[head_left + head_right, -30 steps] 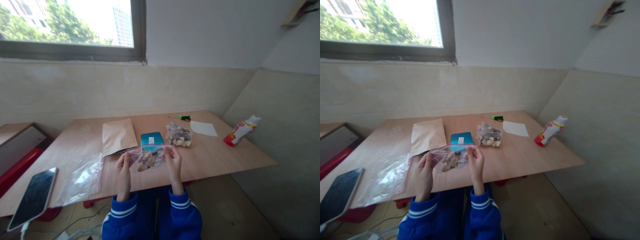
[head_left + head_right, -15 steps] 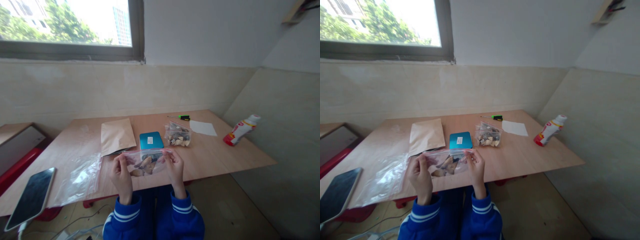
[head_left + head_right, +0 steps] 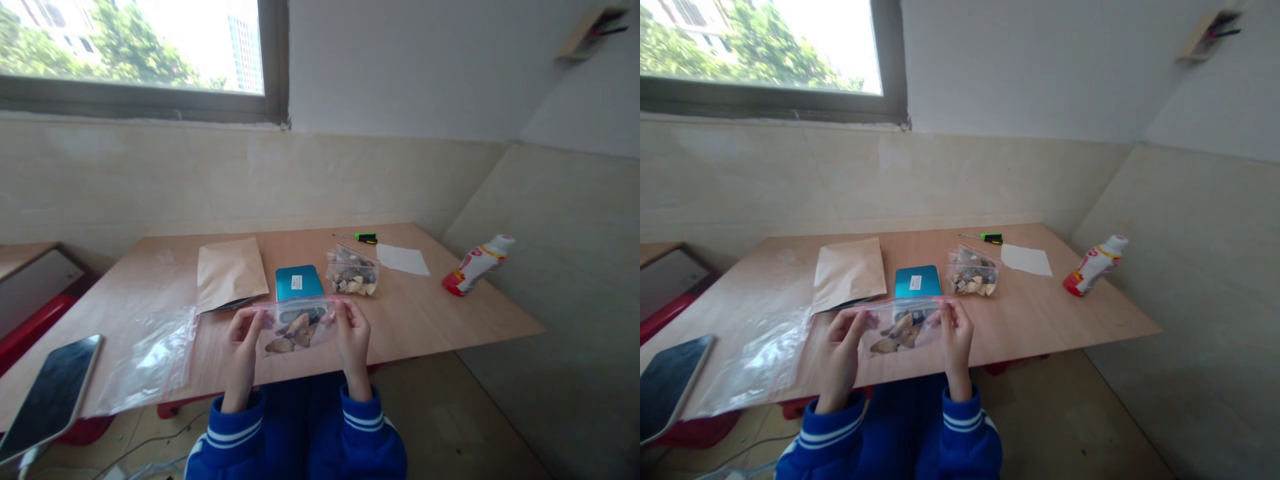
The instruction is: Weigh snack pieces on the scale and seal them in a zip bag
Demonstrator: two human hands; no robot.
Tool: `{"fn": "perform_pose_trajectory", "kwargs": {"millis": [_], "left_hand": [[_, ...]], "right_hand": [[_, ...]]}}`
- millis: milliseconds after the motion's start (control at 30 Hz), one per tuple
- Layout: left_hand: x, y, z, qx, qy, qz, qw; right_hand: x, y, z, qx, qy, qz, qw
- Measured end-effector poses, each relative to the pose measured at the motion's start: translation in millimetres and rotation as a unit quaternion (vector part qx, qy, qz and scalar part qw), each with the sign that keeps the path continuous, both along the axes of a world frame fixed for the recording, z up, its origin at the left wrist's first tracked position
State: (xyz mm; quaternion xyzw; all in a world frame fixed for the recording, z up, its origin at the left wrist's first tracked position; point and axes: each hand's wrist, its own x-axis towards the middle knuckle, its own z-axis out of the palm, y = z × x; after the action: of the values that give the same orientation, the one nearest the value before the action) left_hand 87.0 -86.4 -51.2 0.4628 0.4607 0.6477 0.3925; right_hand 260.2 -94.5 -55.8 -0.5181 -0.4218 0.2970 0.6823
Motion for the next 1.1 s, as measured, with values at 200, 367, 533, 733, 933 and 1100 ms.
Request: {"fn": "perform_pose_trajectory", "kwargs": {"millis": [200, 367, 533, 733, 933, 1100], "left_hand": [[0.8, 4.3, -6.1, -0.021, -0.057, -0.005, 0.998], [3.0, 3.7, -7.2, -0.02, -0.079, 0.013, 0.997], [12.7, 1.9, -7.5, -0.011, -0.092, 0.041, 0.995], [23.5, -0.8, -4.8, -0.019, -0.159, -0.01, 0.987], [18.8, -2.1, -5.4, -0.028, -0.14, -0.064, 0.988], [13.6, -0.2, -9.7, -0.014, -0.048, -0.05, 0.997]], "right_hand": [[3.7, -0.7, -0.8, 0.018, -0.068, -0.014, 0.997], [1.1, -1.1, -0.7, 0.045, -0.104, -0.061, 0.992], [-3.2, 0.2, -2.5, 0.021, -0.032, -0.07, 0.997], [2.0, 2.0, -3.9, 0.044, 0.006, 0.014, 0.999], [1.7, 1.8, -4.1, 0.014, 0.01, 0.063, 0.998], [0.1, 1.6, -3.1, 0.029, -0.005, 0.054, 0.998]]}}
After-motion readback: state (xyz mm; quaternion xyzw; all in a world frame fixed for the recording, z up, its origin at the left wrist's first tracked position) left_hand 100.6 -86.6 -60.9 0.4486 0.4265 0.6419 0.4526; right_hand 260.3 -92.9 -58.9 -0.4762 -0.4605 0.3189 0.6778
